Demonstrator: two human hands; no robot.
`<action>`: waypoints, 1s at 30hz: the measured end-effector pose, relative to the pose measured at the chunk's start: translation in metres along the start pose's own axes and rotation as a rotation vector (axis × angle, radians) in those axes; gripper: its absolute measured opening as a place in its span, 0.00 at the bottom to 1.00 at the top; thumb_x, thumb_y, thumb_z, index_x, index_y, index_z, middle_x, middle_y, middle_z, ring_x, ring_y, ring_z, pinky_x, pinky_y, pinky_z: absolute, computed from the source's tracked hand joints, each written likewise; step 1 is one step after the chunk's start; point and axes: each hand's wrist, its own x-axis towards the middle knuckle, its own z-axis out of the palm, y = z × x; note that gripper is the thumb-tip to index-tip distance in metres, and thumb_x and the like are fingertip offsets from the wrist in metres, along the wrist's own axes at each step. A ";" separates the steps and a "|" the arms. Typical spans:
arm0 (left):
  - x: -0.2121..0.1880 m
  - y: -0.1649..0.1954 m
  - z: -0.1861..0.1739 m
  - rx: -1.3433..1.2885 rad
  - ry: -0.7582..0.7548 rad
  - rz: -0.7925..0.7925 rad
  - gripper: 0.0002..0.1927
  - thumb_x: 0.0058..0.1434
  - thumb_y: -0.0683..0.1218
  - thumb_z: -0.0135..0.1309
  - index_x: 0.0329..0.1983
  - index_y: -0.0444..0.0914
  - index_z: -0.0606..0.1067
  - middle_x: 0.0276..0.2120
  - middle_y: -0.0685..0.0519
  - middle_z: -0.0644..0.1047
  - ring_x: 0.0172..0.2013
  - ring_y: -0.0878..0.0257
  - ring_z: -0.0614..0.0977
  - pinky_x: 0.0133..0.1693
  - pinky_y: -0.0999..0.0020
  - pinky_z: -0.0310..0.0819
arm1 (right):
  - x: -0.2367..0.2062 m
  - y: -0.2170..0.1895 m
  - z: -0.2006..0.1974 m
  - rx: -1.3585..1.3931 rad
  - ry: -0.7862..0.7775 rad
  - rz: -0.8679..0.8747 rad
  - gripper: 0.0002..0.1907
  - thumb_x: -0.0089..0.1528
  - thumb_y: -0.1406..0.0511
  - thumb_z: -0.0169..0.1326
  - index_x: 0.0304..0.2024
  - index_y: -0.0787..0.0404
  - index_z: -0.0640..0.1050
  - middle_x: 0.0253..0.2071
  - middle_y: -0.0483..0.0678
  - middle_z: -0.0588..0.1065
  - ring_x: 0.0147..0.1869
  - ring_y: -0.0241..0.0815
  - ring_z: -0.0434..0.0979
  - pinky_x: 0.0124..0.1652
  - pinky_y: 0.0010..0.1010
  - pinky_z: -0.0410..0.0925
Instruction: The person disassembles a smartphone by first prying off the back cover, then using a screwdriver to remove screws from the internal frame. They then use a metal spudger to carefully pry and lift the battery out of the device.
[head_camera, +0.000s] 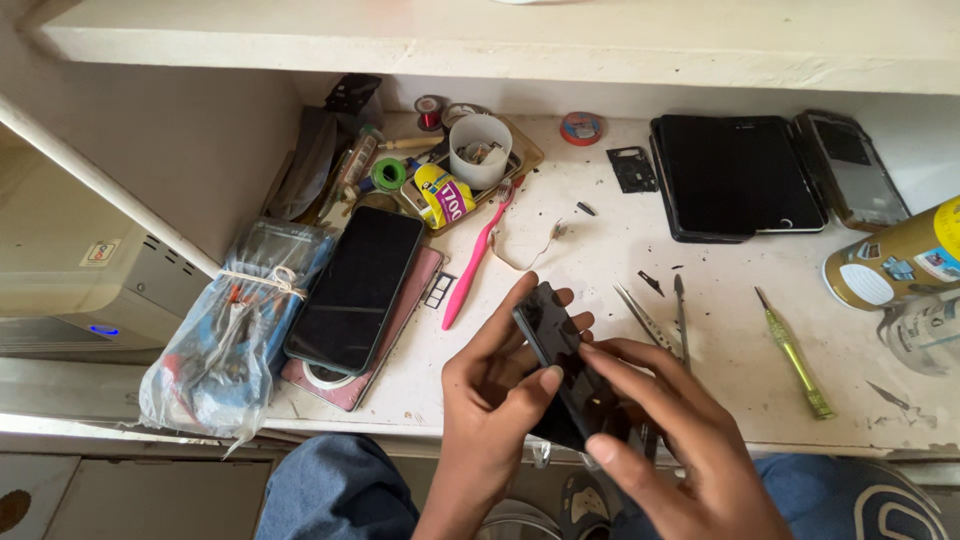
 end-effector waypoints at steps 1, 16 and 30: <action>0.001 0.000 -0.001 -0.017 -0.007 -0.003 0.40 0.57 0.34 0.51 0.75 0.28 0.58 0.63 0.36 0.73 0.62 0.46 0.78 0.62 0.55 0.75 | 0.001 0.001 -0.001 0.063 0.002 0.046 0.28 0.61 0.66 0.58 0.63 0.68 0.76 0.64 0.57 0.69 0.68 0.51 0.73 0.61 0.40 0.66; -0.003 -0.003 0.001 -0.033 -0.089 -0.034 0.42 0.57 0.30 0.57 0.75 0.27 0.58 0.67 0.38 0.69 0.64 0.48 0.75 0.62 0.54 0.74 | -0.004 0.009 -0.005 0.201 0.038 0.155 0.24 0.58 0.72 0.60 0.58 0.68 0.78 0.54 0.56 0.79 0.58 0.40 0.80 0.56 0.32 0.72; -0.006 -0.003 0.003 0.017 -0.102 -0.076 0.44 0.53 0.31 0.59 0.75 0.27 0.59 0.65 0.38 0.70 0.64 0.50 0.76 0.64 0.57 0.72 | -0.015 0.021 -0.004 -0.167 0.022 0.089 0.34 0.51 0.68 0.62 0.62 0.59 0.75 0.42 0.52 0.82 0.48 0.41 0.85 0.46 0.29 0.76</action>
